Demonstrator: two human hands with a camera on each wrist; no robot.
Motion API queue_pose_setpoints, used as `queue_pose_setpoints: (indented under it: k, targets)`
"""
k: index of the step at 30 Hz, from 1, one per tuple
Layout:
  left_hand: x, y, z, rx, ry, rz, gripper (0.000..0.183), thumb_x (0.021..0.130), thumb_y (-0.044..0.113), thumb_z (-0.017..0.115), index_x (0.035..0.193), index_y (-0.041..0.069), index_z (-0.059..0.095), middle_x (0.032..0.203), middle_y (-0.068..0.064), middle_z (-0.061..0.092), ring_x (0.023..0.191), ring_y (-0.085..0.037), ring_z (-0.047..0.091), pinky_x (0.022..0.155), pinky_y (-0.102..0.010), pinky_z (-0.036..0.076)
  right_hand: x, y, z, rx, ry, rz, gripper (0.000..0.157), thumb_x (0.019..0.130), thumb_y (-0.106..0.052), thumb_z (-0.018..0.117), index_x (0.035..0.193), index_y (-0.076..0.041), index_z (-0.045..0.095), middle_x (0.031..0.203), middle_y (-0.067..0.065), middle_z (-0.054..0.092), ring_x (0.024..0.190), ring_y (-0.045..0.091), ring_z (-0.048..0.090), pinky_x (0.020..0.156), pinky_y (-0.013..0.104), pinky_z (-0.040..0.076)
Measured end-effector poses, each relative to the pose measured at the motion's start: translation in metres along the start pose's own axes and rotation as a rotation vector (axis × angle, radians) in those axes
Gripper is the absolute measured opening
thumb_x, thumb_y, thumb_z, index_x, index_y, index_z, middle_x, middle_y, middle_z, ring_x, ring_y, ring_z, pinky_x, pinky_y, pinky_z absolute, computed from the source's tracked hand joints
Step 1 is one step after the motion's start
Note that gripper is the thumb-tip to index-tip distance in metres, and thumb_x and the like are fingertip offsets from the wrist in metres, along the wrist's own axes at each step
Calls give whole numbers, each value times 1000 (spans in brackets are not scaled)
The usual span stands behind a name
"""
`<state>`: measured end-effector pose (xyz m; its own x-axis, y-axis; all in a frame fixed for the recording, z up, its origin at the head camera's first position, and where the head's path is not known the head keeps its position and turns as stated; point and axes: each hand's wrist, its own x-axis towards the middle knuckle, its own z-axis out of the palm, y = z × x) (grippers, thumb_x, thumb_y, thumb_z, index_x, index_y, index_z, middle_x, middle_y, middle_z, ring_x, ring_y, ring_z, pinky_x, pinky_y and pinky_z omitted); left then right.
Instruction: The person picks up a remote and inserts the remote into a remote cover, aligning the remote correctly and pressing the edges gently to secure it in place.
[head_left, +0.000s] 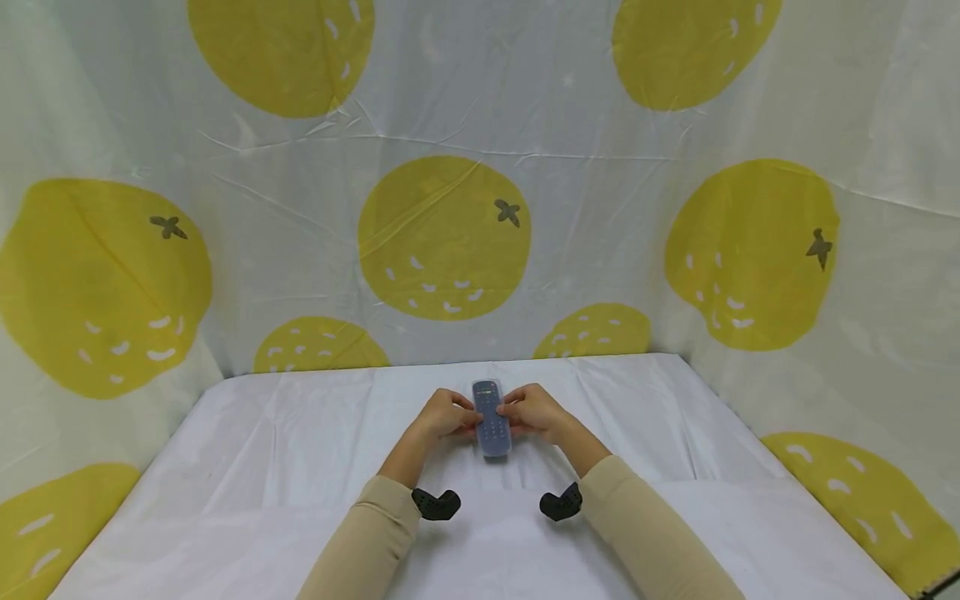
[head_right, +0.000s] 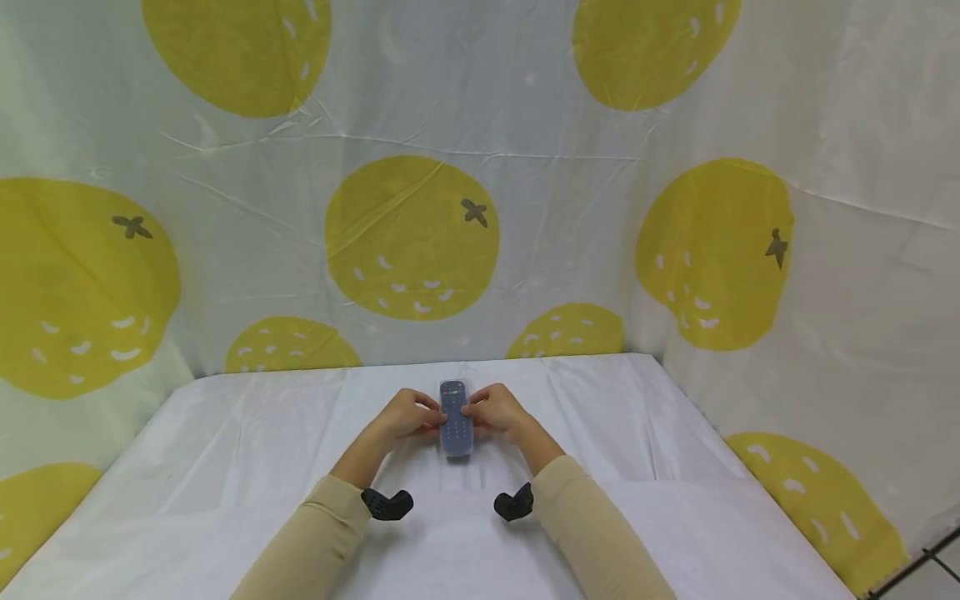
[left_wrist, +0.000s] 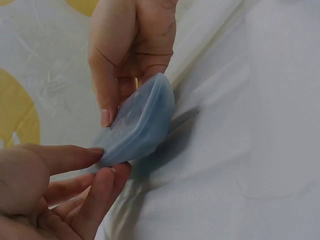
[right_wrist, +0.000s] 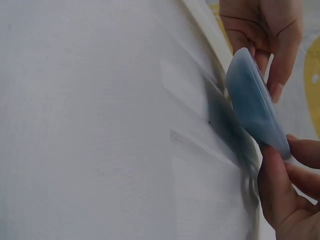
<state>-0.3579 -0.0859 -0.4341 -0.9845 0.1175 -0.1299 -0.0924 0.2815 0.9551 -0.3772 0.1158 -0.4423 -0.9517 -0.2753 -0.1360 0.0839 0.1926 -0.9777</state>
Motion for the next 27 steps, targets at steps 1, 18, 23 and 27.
queue_pose_setpoints:
  k: [1, 18, 23, 27]
  targets:
    - [-1, -2, -1, 2, -1, -9, 19, 89, -4, 78, 103, -8, 66, 90, -15, 67, 64, -15, 67, 63, -26, 59, 1, 1, 2, -4, -2, 6, 32, 97, 2, 67, 125, 16, 60, 102, 18, 71, 81, 18, 69, 68, 31, 61]
    - [3, -17, 0, -8, -3, -65, 19, 89, -4, 77, 104, -8, 66, 89, -16, 70, 62, -15, 69, 59, -25, 59, 7, 4, 13, -371, 111, 48, 22, 91, -12, 80, 107, 2, 72, 81, 7, 71, 66, 17, 67, 55, 28, 55]
    - [2, -16, 0, 31, 22, -61, 21, 87, -2, 80, 104, -7, 67, 89, -16, 69, 62, -15, 70, 60, -25, 59, 5, 4, 11, -510, 150, 1, 25, 89, -19, 82, 104, 0, 74, 76, 4, 70, 61, 14, 65, 53, 27, 54]
    - [-2, -12, -6, 64, 62, -37, 24, 88, 1, 80, 107, -6, 68, 90, -15, 69, 64, -15, 70, 62, -25, 59, 0, -2, 4, -624, 147, -59, 29, 91, -24, 79, 110, -1, 75, 73, 2, 68, 58, 15, 62, 52, 27, 52]
